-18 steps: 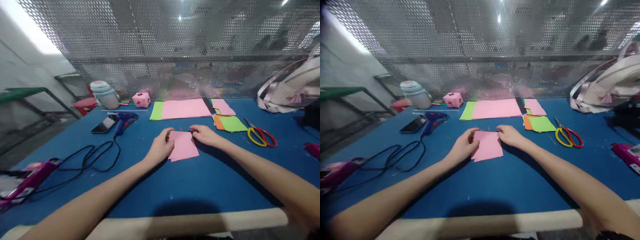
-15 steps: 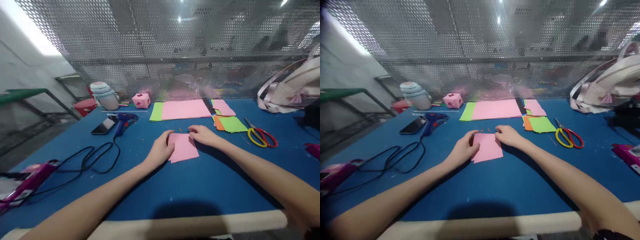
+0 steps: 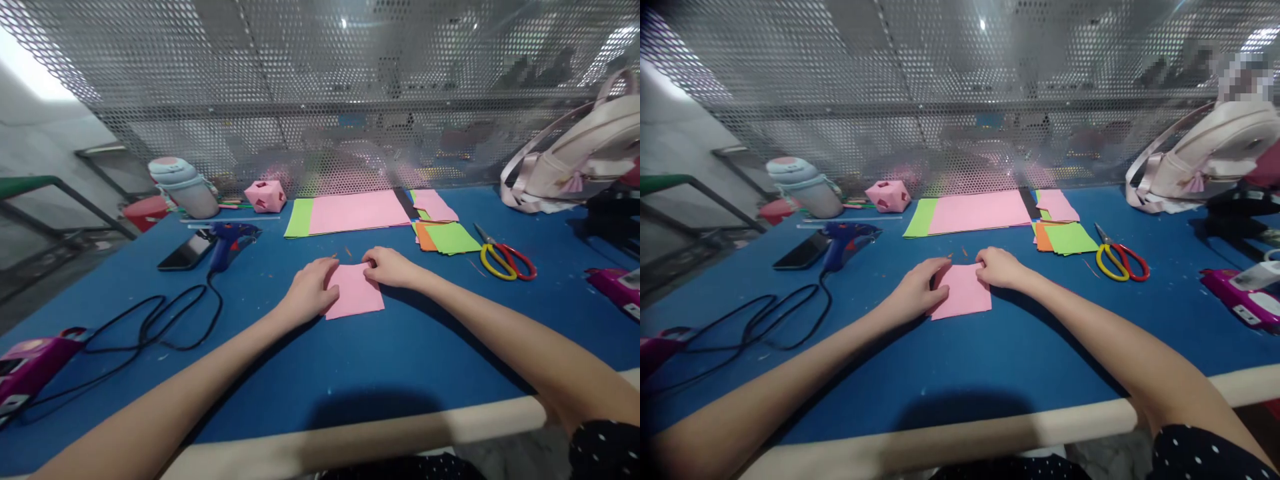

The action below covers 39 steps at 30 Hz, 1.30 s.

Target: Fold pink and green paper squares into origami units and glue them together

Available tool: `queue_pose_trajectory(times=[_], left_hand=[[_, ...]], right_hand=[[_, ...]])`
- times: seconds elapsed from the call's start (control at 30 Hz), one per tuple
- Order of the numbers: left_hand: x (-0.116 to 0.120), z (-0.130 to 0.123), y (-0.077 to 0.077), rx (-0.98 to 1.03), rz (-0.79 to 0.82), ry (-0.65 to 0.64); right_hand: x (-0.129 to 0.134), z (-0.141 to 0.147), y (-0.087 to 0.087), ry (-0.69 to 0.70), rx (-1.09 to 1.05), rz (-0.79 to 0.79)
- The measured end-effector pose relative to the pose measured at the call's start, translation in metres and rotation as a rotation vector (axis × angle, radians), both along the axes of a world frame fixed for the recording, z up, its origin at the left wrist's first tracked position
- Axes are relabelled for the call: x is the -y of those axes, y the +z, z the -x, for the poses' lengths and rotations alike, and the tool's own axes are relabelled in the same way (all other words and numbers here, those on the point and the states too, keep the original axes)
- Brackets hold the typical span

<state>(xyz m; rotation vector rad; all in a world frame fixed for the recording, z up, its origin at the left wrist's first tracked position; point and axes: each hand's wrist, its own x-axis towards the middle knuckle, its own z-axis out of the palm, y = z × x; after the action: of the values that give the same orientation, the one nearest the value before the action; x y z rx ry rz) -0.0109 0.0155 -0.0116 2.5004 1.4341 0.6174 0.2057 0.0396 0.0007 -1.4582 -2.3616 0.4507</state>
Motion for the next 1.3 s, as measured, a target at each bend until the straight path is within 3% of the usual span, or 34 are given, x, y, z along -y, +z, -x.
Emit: queue_pose_trajectory(times=[0.57,0.77,0.97,1.07,1.2,1.3], left_hand=[[-0.005,-0.005,0.008,0.042,0.015,-0.069],[0.000,0.000,0.011,0.430,0.231,0.035],[0.007,-0.004,0.020,1.047,0.550,0.092],[0.002,0.003,0.027,1.279,0.526,0.178],[-0.012,0.019,0.037,1.448,0.446,0.261],[-0.018,0.026,0.039,1.500,0.447,0.320]], right_hand=[[0.041,-0.004,-0.003,0.012,-0.476,0.039],[0.041,-0.009,0.005,-0.057,-0.591,-0.001],[0.045,-0.007,0.013,-0.079,-0.737,0.110],[0.046,-0.011,0.016,-0.082,-0.570,0.102],[0.051,-0.015,0.013,0.224,-0.045,-0.020],[0.056,-0.013,0.007,0.327,0.097,-0.066]])
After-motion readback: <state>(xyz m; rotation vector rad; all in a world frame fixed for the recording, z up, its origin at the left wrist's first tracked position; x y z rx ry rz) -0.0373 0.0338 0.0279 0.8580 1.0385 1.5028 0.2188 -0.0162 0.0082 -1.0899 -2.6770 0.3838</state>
